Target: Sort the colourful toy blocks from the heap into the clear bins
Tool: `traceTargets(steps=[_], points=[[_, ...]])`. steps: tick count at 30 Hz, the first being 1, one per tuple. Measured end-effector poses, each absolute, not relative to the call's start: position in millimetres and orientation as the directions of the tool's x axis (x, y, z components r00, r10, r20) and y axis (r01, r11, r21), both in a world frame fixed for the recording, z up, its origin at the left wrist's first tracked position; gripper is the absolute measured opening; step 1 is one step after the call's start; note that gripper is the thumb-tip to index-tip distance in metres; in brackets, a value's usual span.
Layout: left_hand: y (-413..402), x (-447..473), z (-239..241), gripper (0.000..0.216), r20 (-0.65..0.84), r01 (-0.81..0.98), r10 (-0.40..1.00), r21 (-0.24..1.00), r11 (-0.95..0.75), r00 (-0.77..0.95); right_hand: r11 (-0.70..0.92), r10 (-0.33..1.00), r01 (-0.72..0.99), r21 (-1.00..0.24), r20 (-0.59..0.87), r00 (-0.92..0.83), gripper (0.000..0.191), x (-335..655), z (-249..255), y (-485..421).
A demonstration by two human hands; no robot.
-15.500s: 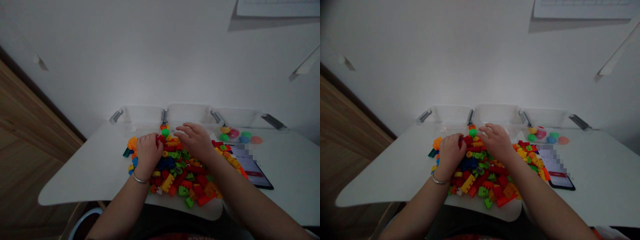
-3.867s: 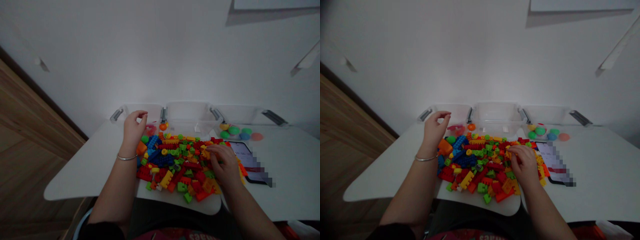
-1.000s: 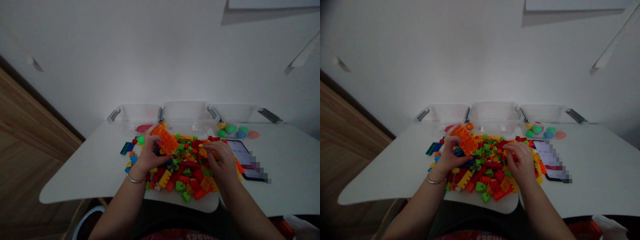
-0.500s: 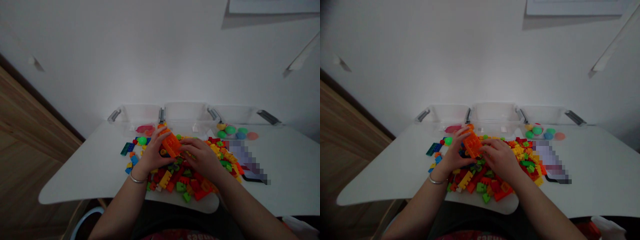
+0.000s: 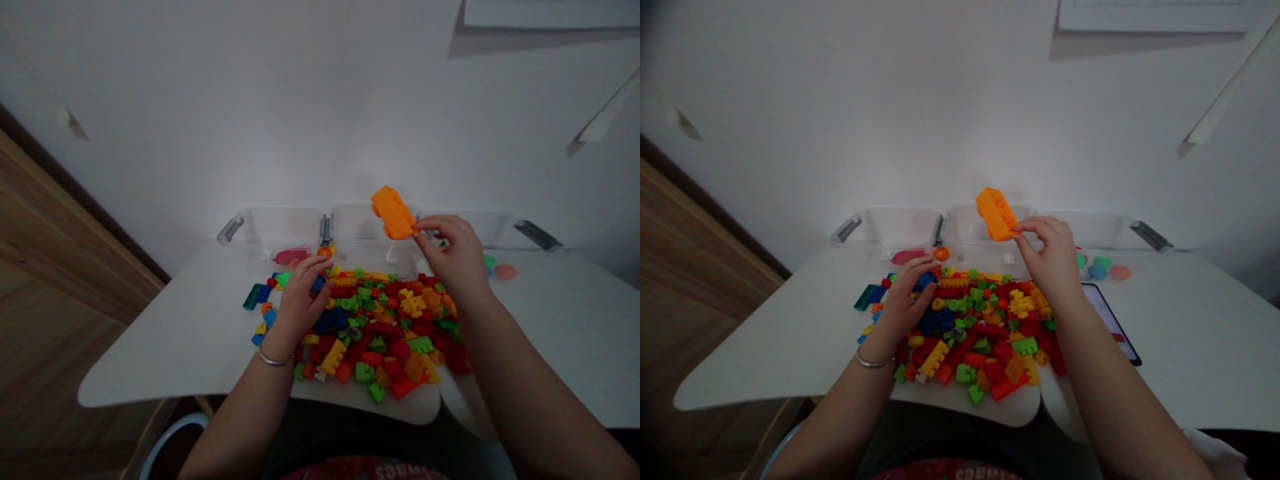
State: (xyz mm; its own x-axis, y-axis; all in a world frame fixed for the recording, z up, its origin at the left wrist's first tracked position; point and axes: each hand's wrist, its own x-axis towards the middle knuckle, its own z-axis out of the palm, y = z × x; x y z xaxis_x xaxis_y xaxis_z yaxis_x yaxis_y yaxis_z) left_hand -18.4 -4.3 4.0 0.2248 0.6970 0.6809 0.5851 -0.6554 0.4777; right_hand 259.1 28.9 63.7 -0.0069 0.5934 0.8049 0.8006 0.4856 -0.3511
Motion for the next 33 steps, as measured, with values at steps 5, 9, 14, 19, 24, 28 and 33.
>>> traceTargets(steps=[5,9,14,19,24,28,33], points=[[0.1,-18.3,0.2,0.026,0.658,0.597,0.731,0.518,-0.612,0.179,0.385,0.692,0.792,-0.475,0.716,0.092,0.026,271.3,52.7,67.2],[3.5,-17.2,-2.8,0.024,0.644,0.618,0.747,0.523,-0.586,0.163,0.235,0.797,0.809,-0.538,0.583,0.156,0.032,271.4,43.4,75.2],[5.2,-15.7,-4.4,0.023,0.631,0.621,0.759,0.532,-0.575,0.161,0.234,0.825,0.826,-0.512,0.555,0.111,0.027,267.6,40.8,73.9],[6.3,-15.6,-6.7,0.022,0.613,0.635,0.772,0.53,-0.562,0.171,0.244,0.84,0.893,-0.378,0.542,-0.001,0.028,267.4,38.3,76.3],[7.2,-16.1,-8.2,0.022,0.591,0.655,0.788,0.527,-0.541,0.175,0.3,0.81,0.9,-0.316,0.583,-0.066,0.03,269.5,35.5,76.8],[8.9,-16.5,-9.6,0.023,0.562,0.682,0.809,0.526,-0.508,0.17,0.353,0.815,0.866,-0.355,0.571,-0.098,0.027,269.5,39.2,71.5],[10.7,-16.5,-11.4,0.023,0.535,0.688,0.823,0.526,-0.501,0.19,0.493,0.693,0.804,-0.332,0.709,-0.133,0.022,262.8,52.7,43.3]])
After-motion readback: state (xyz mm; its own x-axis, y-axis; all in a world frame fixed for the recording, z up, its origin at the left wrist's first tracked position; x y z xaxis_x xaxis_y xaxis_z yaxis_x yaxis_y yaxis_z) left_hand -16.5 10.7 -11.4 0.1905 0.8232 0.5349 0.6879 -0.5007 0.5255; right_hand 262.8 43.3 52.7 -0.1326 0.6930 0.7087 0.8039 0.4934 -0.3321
